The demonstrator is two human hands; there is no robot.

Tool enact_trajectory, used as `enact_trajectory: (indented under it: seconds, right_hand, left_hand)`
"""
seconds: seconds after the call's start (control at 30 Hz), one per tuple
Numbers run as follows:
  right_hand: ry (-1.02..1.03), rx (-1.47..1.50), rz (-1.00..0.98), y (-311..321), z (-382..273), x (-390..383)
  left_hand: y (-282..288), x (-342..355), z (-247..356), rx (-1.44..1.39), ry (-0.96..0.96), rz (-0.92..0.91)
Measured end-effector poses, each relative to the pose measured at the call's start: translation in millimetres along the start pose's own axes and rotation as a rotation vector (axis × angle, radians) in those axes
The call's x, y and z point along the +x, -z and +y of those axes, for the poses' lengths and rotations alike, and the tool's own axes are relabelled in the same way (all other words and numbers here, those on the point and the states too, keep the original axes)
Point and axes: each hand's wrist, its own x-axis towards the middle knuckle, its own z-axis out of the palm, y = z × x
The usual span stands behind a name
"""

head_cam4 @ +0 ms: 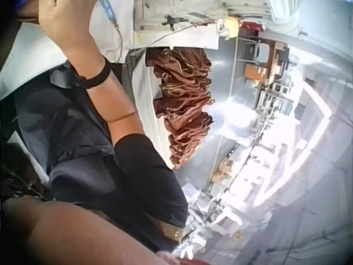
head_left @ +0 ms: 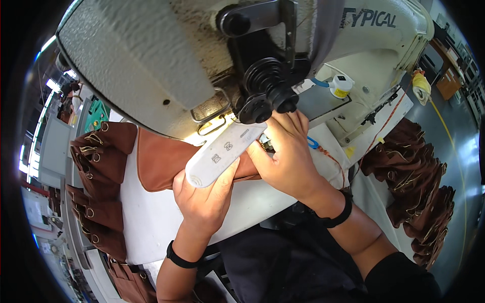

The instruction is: The person operates an industrial sewing machine to stitch a zipper onto a brown leather bag. They guide the bag under the needle, align the zipper, and sew along the edge. After completing the stitch, they cut the thread and inspect the finished bag before moving on to the next one.

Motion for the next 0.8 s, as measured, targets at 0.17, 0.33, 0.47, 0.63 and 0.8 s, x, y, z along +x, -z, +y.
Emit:
enact_trajectory:
  seconds: [0.17, 0.33, 0.47, 0.63, 0.8]
  right_hand:
    - [-0.012, 0.032, 0.019, -2, 3, -1]
    - [-0.007, 0.037, 0.036, -6, 6, -1]
    - [0.015, 0.04, 0.038, -7, 7, -1]
    - [0.002, 0.06, 0.036, -9, 9, -3]
    - [0.0, 0.041, 0.052, -10, 10, -4]
  left_hand:
    - [-2, 0, 1, -0.002, 0.02, 0.0]
    - [0, 5, -2, 0.029, -0.06, 0.008]
    - [2, 5, -2, 0.009, -0.064, -0.003]
    - [-3, -1, -1, 0.036, -0.046, 0.021]
    - [-4, -1, 0, -0.004, -0.023, 0.028]
